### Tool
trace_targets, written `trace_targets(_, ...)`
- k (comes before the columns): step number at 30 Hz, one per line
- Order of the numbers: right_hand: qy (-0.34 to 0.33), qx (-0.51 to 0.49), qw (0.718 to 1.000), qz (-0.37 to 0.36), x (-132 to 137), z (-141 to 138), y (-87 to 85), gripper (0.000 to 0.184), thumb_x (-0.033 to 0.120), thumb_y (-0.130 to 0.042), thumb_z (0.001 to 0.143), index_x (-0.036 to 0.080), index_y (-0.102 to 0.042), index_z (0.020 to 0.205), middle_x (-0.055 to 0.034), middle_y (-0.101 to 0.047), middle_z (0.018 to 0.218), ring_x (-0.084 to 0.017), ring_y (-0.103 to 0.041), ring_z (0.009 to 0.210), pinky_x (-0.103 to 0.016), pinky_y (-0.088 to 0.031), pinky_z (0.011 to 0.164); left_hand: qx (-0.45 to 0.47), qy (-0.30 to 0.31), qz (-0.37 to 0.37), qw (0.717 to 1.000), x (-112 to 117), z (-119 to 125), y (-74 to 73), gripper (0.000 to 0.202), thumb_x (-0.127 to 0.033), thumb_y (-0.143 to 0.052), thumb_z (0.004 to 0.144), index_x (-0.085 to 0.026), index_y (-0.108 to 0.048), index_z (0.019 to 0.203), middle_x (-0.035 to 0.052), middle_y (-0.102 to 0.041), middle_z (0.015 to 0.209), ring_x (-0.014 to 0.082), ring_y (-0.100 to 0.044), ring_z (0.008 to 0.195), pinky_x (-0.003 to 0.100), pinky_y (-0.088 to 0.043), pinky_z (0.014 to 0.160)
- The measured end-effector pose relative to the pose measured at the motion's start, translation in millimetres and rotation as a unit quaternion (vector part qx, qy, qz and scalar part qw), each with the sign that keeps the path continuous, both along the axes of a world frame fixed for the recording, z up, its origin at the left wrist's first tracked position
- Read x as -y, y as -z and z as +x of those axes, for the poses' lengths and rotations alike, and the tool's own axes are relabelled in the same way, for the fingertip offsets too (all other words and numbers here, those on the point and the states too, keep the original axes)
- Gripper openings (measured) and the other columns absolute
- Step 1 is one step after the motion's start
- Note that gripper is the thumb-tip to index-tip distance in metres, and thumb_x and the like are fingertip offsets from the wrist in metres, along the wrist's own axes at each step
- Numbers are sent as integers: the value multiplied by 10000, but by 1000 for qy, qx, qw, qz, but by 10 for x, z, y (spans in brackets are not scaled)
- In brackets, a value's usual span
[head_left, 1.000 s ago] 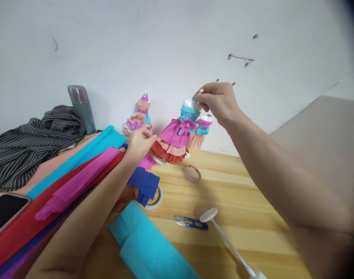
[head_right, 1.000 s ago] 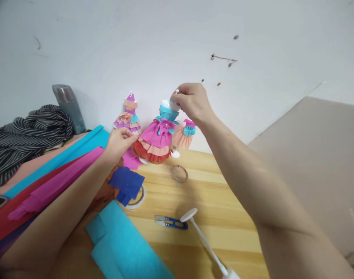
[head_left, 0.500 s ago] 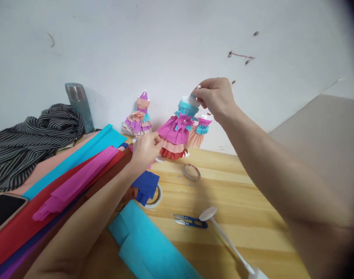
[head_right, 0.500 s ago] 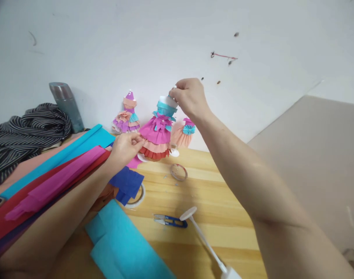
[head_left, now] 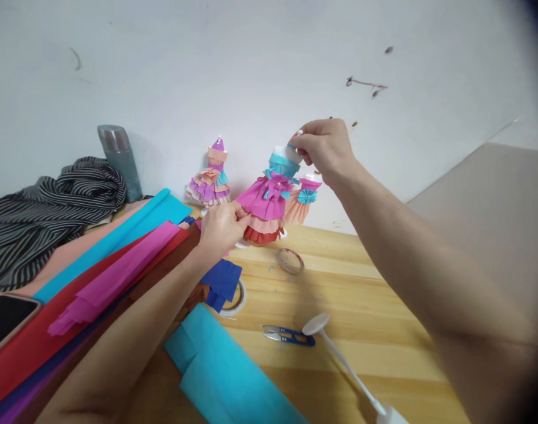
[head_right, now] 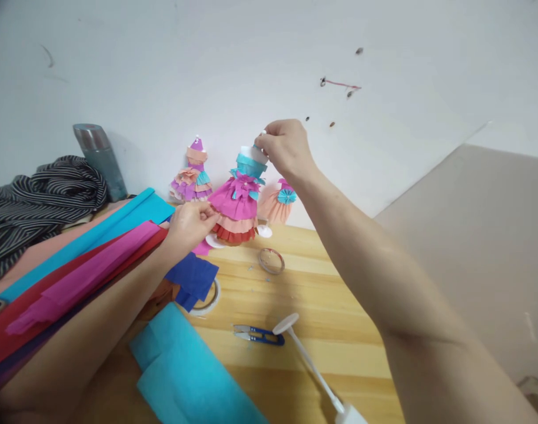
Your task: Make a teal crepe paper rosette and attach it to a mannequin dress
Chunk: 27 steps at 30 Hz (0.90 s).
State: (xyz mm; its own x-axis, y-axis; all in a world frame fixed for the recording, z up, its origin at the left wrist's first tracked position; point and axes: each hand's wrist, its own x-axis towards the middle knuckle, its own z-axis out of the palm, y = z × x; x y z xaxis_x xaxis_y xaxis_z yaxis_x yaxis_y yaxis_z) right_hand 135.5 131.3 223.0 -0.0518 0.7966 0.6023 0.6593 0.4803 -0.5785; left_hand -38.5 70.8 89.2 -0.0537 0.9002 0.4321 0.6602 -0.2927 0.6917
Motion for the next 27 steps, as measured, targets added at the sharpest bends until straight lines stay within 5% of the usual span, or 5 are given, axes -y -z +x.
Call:
trace_targets(10, -18, -5, 1000, -13, 42, -22, -6, 178, 110, -554, 671, 197, -492, 529, -16, -418, 523, -156, -438, 551, -337, -336, 512, 248, 81, -74, 963, -214, -43, 143, 192, -246, -621, 626, -173, -521, 478, -30, -479, 470, 116, -463, 513, 245, -361, 546)
trace_targets(20, 65, 105, 989, 82, -456, 169, 178, 184, 141, -534, 694, 211, -427, 561, -24, -433, 593, -194, -460, 676, -368, -356, 648, 289, 49, -22, 956, -146, -235, -106, 366, -291, -591, 761, -175, -421, 458, -62, -322, 427, 57, -265, 431, 226, -205, 449)
trace_targets(27, 125, 131, 982, 50, -850, 77, 499, 147, 167, -514, 698, 224, -427, 593, -52, -515, 646, -206, -457, 667, -363, -332, 654, 360, 65, -53, 929, -72, -263, -265, 328, -349, -547, 844, -152, -582, 584, -54, -390, 421, 51, -259, 384, 228, -198, 408)
